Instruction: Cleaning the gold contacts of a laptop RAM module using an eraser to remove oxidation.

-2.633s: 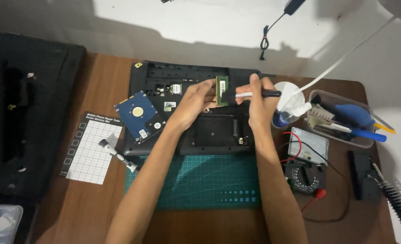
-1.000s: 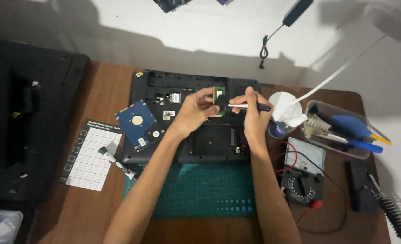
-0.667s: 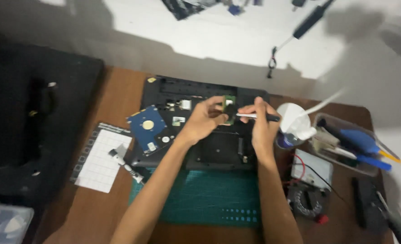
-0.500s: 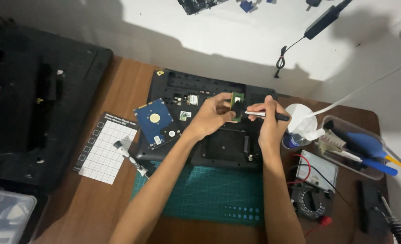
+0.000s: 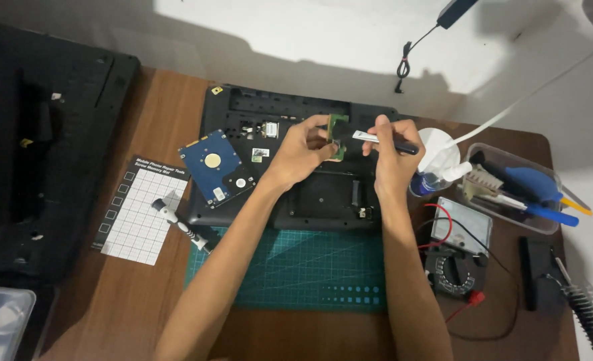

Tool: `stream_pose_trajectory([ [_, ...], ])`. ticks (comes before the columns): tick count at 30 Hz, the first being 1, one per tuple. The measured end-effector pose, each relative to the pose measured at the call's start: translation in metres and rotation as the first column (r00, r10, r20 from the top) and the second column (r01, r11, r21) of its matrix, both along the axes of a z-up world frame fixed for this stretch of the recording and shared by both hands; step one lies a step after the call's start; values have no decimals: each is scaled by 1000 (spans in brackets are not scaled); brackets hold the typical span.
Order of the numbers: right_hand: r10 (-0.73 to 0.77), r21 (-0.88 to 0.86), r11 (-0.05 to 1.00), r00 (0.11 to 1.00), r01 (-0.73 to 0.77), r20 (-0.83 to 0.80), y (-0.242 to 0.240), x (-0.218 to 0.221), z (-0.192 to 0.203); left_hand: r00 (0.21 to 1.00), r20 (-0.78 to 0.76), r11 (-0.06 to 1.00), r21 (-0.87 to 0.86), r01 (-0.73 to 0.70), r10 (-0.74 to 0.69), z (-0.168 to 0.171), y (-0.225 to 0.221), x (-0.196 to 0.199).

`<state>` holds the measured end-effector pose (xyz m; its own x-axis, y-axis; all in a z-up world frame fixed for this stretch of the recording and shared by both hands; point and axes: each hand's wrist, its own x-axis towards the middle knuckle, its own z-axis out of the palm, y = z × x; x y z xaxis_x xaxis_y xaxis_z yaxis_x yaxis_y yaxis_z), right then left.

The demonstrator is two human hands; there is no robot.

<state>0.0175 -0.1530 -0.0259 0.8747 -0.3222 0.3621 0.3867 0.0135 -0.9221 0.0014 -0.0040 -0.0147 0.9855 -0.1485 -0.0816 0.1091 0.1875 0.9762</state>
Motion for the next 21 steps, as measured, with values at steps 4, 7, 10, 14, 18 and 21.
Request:
stream_pose_trajectory([
  [4, -2, -57, 998, 1000, 3, 13, -2, 0, -1, 1000, 1, 1000, 0, -14, 14, 1, -1, -2],
  [7, -22, -36, 999, 1000, 22, 9, -1, -1, 5, 1000, -10, 1000, 19, -18, 18, 3, -1, -1],
  [10, -32, -41, 999, 999, 32, 7, 1, -3, 10, 1000, 6, 1000, 24, 2, -2, 11, 1, -4],
  [14, -52, -113, 992, 998, 49, -28, 1, -4, 15, 1000, 8, 1000, -4, -2, 2, 19, 1, -7],
  [18, -17, -163, 987, 1000, 16, -4, 1, -5, 16, 1000, 19, 1000, 15, 17, -17, 5, 4, -2],
  [21, -4, -165, 986, 1000, 2, -9, -2, -5, 9, 1000, 18, 1000, -17, 24, -24, 3, 2, -3],
])
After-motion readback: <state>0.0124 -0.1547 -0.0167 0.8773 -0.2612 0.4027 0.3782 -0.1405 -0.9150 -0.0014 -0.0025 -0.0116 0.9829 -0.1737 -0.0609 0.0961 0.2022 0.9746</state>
